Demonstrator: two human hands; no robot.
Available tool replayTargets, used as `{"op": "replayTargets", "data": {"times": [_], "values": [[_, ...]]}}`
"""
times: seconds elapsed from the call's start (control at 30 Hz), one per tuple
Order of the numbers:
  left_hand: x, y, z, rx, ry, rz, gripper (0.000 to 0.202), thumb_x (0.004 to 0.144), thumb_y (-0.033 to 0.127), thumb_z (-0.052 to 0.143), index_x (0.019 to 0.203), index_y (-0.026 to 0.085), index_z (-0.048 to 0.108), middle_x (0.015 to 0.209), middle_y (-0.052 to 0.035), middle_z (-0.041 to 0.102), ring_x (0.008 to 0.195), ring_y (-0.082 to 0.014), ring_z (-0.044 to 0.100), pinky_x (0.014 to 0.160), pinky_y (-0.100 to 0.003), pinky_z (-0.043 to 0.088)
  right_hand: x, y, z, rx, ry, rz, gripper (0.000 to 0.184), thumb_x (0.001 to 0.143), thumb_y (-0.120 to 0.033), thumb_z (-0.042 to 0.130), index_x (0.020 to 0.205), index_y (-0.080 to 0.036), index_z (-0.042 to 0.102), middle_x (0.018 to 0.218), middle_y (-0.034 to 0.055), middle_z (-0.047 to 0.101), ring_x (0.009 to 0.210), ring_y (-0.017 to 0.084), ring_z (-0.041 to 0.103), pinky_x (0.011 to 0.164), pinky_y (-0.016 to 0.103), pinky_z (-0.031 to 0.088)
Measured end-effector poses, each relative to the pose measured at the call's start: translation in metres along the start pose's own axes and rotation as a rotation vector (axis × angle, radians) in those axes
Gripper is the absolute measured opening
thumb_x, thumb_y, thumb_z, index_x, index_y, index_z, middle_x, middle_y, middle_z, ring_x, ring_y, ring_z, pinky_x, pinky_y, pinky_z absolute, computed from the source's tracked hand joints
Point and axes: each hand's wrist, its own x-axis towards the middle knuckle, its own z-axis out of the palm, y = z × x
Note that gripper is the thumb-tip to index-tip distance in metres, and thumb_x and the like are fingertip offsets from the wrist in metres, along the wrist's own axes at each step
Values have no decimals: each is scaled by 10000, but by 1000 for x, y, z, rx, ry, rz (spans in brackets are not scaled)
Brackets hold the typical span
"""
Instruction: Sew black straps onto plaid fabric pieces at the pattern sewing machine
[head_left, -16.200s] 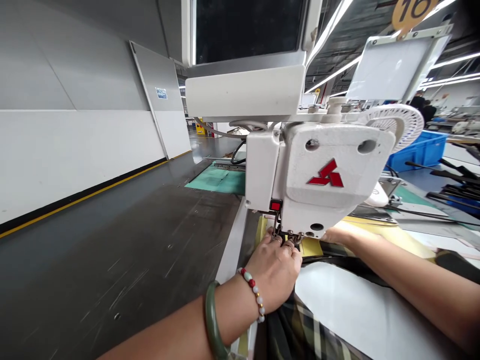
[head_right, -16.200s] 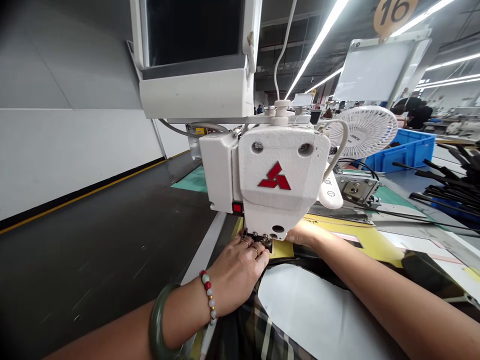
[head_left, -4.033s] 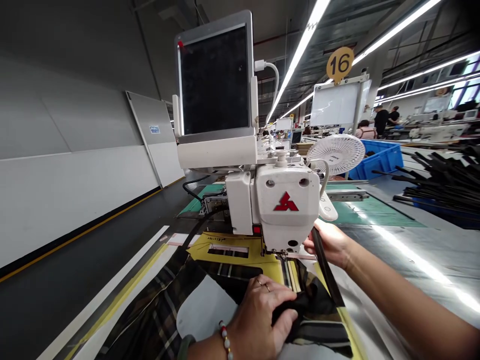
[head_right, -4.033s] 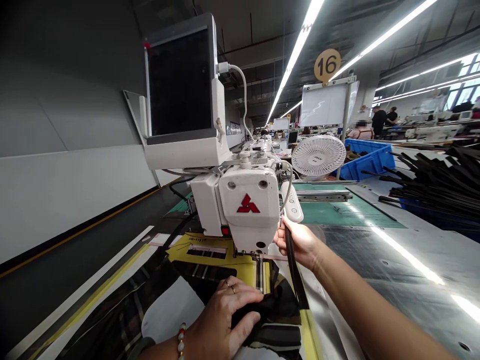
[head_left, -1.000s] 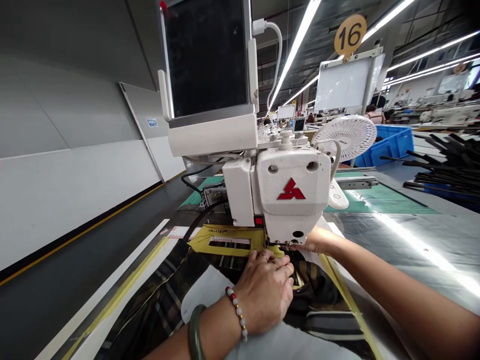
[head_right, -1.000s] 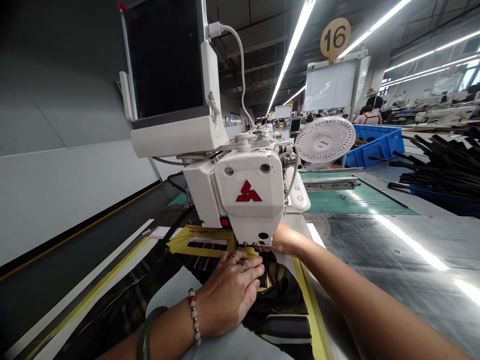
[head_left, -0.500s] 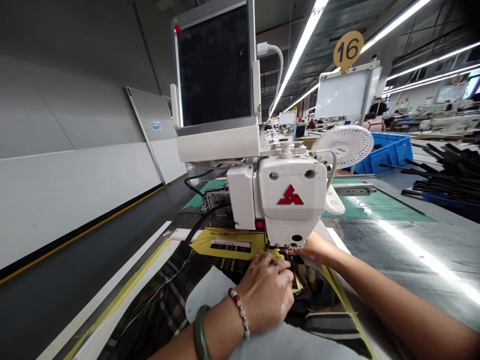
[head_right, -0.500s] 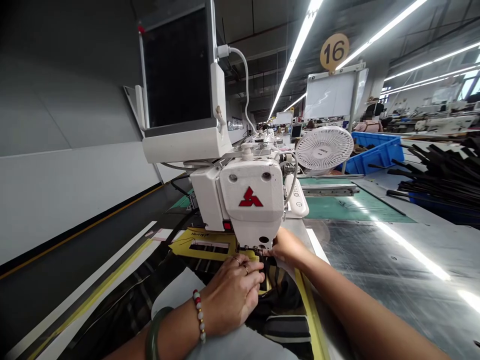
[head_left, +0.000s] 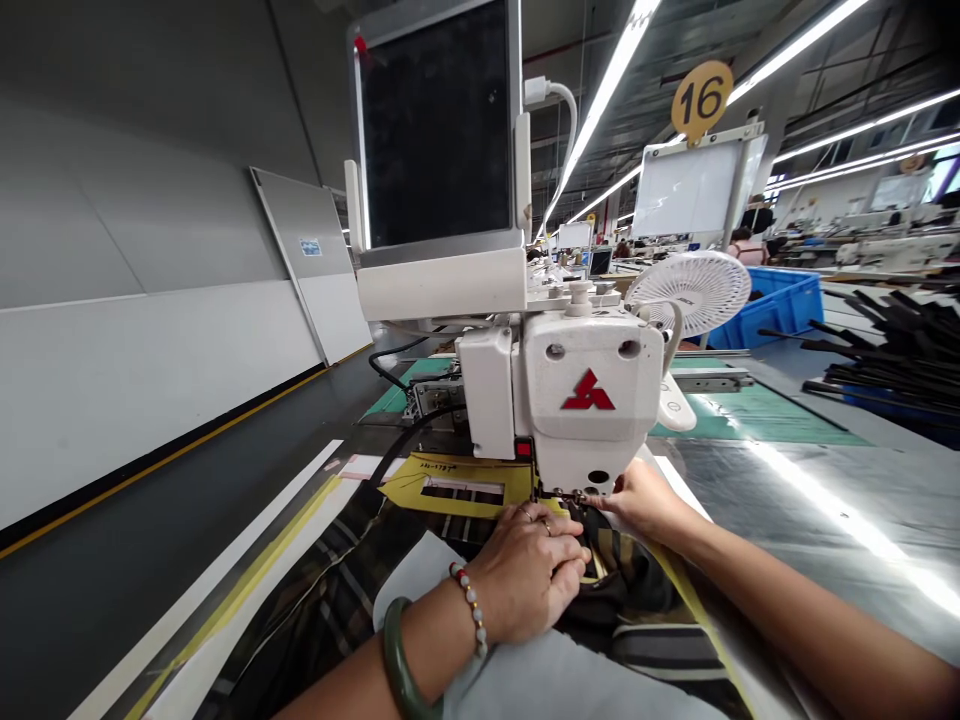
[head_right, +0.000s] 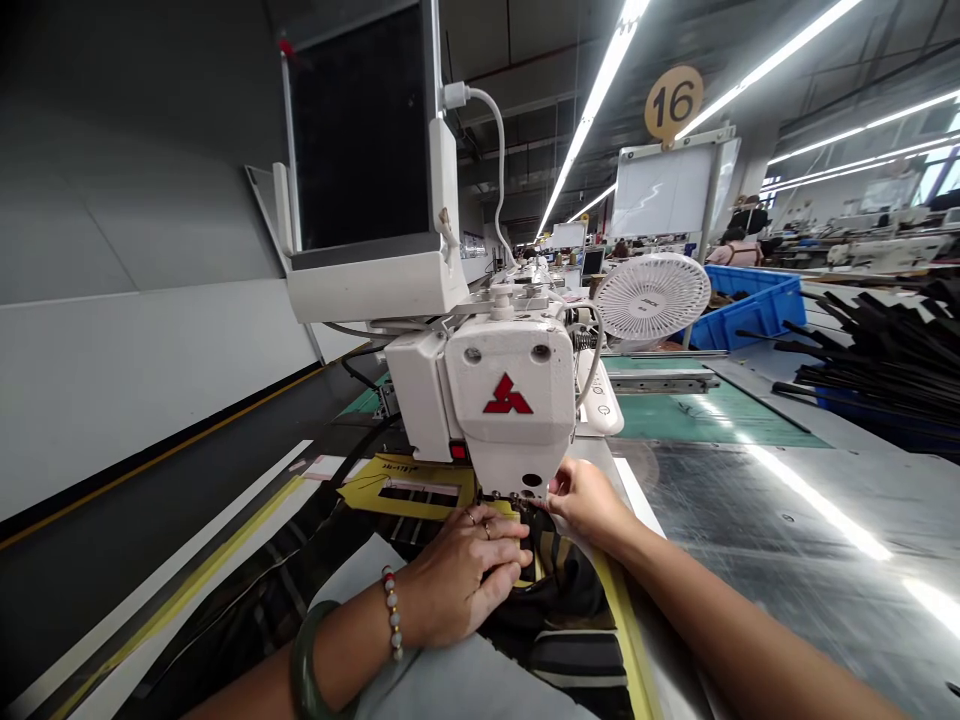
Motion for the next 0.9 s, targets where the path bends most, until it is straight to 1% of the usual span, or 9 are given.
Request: {"op": "replayTargets", "data": {"times": [0.07, 0.17, 0.27, 0.33, 0.47, 0.57, 0.7, 0.8, 0.9], "values": [[0, -3, -3, -14, -35, 9, 197, 895, 206, 509, 995, 205, 679, 1174, -21, 624, 1118, -213, 490, 1002, -401, 350, -21, -1, -4, 66, -7, 20, 238, 691, -387, 630, 766, -178, 545, 689, 14, 586, 649, 168, 565, 616, 290, 491], [0, -7, -6, -26, -77, 9, 191, 897, 201, 516, 1005, 202, 674, 1197, -24, 613, 1138, -211, 483, 1020, -405, 336, -55, -9, -6, 98, -56, -61, 331, 787, -437, 562, 1011, -193, 547, 943, 50, 603, 761, 161, 567, 693, 286, 480], [0, -8, -6, -27, -87, 6, 182, 881, 178, 532, 997, 208, 668, 1204, -17, 607, 1146, -207, 473, 1029, -404, 331, -70, -14, -2, 81, -105, -49, 301, 793, -385, 555, 1034, -205, 552, 800, 14, 585, 661, 141, 524, 605, 263, 441], [0, -7, -6, -26, -84, 7, 192, 868, 161, 535, 1000, 215, 663, 1207, -13, 604, 1148, -207, 468, 1031, -407, 333, -67, -11, 2, 94, -150, -26, 226, 783, -318, 534, 973, -196, 557, 632, -28, 504, 567, 122, 462, 531, 244, 384], [0, -2, -5, 4, -90, 44, 297, 789, 59, 522, 1001, 221, 652, 1192, 3, 604, 1132, -205, 467, 1021, -385, 352, -58, -5, 4, -20, -202, 13, 132, 710, -195, 508, 840, -200, 530, 583, -48, 478, 529, 108, 438, 512, 231, 337], [0, 3, -2, 56, -71, 78, 320, 761, 25, 494, 978, 202, 649, 1155, -6, 620, 1094, -205, 486, 997, -361, 377, -58, -9, 1, -152, -173, 13, 126, 749, -278, 511, 853, -207, 525, 609, -35, 519, 537, 122, 465, 522, 239, 348], [1, 6, 3, 90, -47, 93, 300, 769, 18, 467, 945, 182, 647, 1123, -22, 638, 1053, -203, 513, 974, -348, 395, -60, -17, 2, -297, -80, -12, 348, 766, -463, 537, 1015, -221, 531, 844, 22, 588, 603, 140, 505, 575, 262, 380], [0, 6, 6, 78, -32, 69, 307, 755, 18, 482, 940, 194, 653, 1129, -13, 638, 1058, -204, 512, 976, -355, 394, -58, -18, 6, -312, -104, 28, 322, 772, -442, 526, 1004, -219, 535, 744, 7, 573, 596, 152, 508, 565, 261, 362], [0, 7, 6, 66, -24, 34, 310, 747, 16, 489, 927, 200, 660, 1139, -8, 636, 1074, -208, 507, 983, -366, 388, -55, -17, 7, -269, -104, 12, 209, 779, -330, 481, 943, -215, 541, 660, -13, 546, 599, 151, 508, 573, 249, 356]]}}
